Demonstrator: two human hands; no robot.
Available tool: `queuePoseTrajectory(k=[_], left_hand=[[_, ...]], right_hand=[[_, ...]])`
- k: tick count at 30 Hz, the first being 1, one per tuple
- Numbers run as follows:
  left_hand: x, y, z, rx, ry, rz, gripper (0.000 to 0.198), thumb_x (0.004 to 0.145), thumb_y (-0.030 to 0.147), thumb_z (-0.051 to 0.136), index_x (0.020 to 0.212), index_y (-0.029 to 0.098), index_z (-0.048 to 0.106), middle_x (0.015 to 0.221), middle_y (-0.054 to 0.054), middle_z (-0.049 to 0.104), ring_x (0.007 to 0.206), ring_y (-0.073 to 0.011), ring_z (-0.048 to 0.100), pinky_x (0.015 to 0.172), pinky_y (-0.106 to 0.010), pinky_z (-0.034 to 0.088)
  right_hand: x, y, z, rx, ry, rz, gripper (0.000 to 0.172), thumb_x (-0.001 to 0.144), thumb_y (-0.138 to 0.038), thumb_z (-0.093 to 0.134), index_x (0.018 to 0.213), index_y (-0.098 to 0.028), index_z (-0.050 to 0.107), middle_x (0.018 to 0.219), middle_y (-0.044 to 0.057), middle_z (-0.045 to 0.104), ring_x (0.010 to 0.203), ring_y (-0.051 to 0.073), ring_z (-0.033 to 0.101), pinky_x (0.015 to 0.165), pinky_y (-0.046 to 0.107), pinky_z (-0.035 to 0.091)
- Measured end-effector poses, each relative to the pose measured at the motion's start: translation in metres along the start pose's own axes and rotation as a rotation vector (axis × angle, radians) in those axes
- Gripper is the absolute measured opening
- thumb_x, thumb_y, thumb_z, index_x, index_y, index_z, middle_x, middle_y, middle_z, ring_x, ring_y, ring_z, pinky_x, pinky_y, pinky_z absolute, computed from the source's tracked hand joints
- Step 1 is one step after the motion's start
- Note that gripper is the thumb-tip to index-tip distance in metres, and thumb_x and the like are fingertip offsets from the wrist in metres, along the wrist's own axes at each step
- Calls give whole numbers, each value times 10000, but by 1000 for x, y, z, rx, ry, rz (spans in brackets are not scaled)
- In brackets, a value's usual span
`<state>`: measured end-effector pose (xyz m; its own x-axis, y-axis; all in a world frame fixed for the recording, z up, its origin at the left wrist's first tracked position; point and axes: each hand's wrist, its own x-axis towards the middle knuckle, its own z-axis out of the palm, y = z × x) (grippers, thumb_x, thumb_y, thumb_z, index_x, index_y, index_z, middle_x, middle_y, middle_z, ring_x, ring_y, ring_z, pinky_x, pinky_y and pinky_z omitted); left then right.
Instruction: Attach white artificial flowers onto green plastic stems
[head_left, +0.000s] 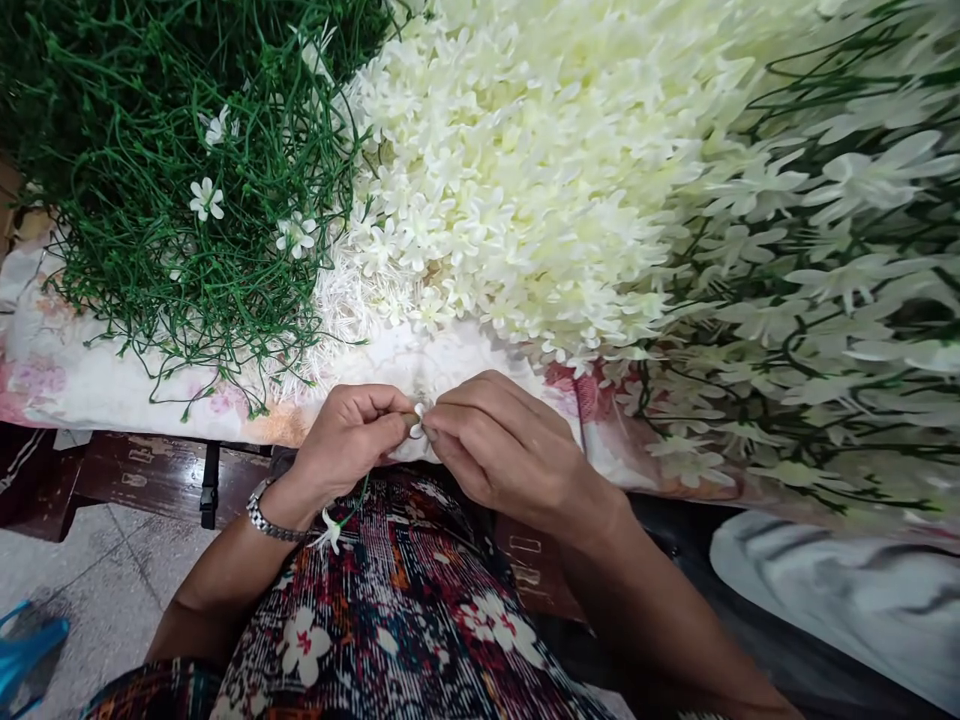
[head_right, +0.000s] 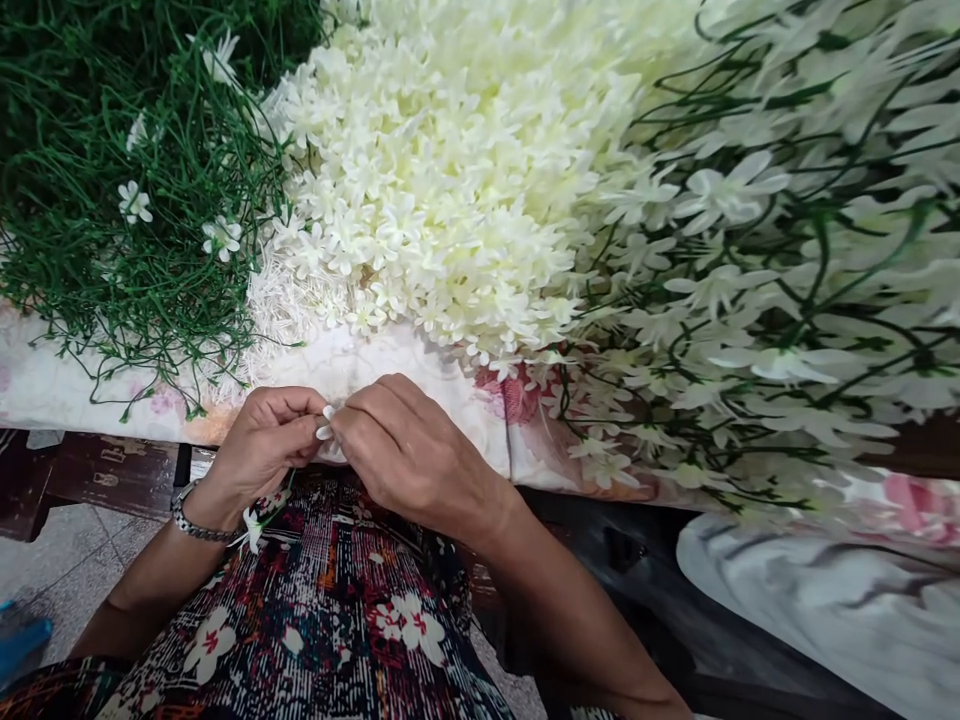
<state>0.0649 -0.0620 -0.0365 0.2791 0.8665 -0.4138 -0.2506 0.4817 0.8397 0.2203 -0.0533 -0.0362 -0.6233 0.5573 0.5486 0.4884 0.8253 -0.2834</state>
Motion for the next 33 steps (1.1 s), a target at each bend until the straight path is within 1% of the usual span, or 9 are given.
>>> queuePoseTrajectory(k=[5, 9, 11, 13, 17, 21, 24, 28, 33], left_hand=[[-1, -4, 1, 3, 21, 6, 124, 613, 180, 614, 519, 125, 553, 405, 64, 386, 361, -10, 282, 349, -154, 187], [-5, 1, 1, -106, 21, 19, 159, 632, 242, 639, 578, 132, 538, 413, 67, 405, 332, -5, 277, 321, -143, 187], [-6, 7, 0, -174, 91, 104, 167, 650, 253, 635, 612, 143, 515, 435, 63, 447, 321, -4, 283, 314, -140, 214], [-6, 13, -1, -230, 198, 227, 151, 674, 230, 620, 650, 158, 490, 462, 65, 473, 325, -7, 294, 335, -147, 277], [-2, 23, -2, -286, 319, 404, 127, 717, 195, 574, 684, 172, 453, 523, 64, 479, 372, -22, 344, 415, -178, 366], [4, 23, -3, -343, 395, 465, 116, 741, 153, 520, 681, 175, 423, 564, 58, 471, 406, -28, 366, 473, -199, 397], [5, 21, -3, -361, 433, 465, 107, 737, 143, 504, 696, 180, 411, 581, 56, 474, 415, -30, 366, 493, -207, 410], [0, 17, -2, -331, 351, 415, 101, 708, 148, 512, 707, 179, 417, 601, 54, 491, 438, -36, 402, 556, -244, 459], [-9, 10, -7, -224, 101, 318, 61, 622, 109, 570, 650, 134, 523, 691, 7, 539, 621, -80, 531, 674, -261, 480]], right_hand=[[-1, 2, 5, 46, 16, 22, 136, 745, -74, 515, 835, -171, 489, 712, 32, 519, 704, 136, 499, 618, 281, 472], [0, 2, -6, 80, 51, 82, 205, 754, -121, 532, 949, -180, 514, 828, 49, 554, 772, 150, 529, 669, 306, 479], [-1, -2, -12, 63, 130, 120, 282, 734, -159, 573, 1011, -172, 519, 897, 69, 553, 820, 171, 534, 698, 330, 479], [-2, -9, -14, 120, 139, 92, 364, 708, -177, 606, 1058, -151, 507, 928, 85, 538, 842, 177, 529, 698, 326, 487], [-9, -20, -6, 313, -41, 18, 451, 718, -132, 564, 1150, -132, 437, 1023, 112, 495, 921, 175, 509, 728, 317, 512], [-13, -24, 6, 296, -50, 49, 444, 712, -65, 525, 1144, -132, 447, 1077, 129, 464, 915, 161, 505, 723, 304, 520], [-14, -25, 15, 260, 48, 47, 372, 709, -36, 531, 1068, -129, 509, 1014, 116, 503, 890, 150, 528, 705, 271, 520], [-12, -23, 16, 237, 274, 128, 292, 705, -27, 557, 972, -143, 564, 884, 74, 565, 827, 132, 565, 681, 247, 512], [-4, -13, 0, 338, 228, 215, 344, 719, -29, 543, 1032, -173, 534, 851, 42, 596, 783, 110, 570, 637, 227, 499]])
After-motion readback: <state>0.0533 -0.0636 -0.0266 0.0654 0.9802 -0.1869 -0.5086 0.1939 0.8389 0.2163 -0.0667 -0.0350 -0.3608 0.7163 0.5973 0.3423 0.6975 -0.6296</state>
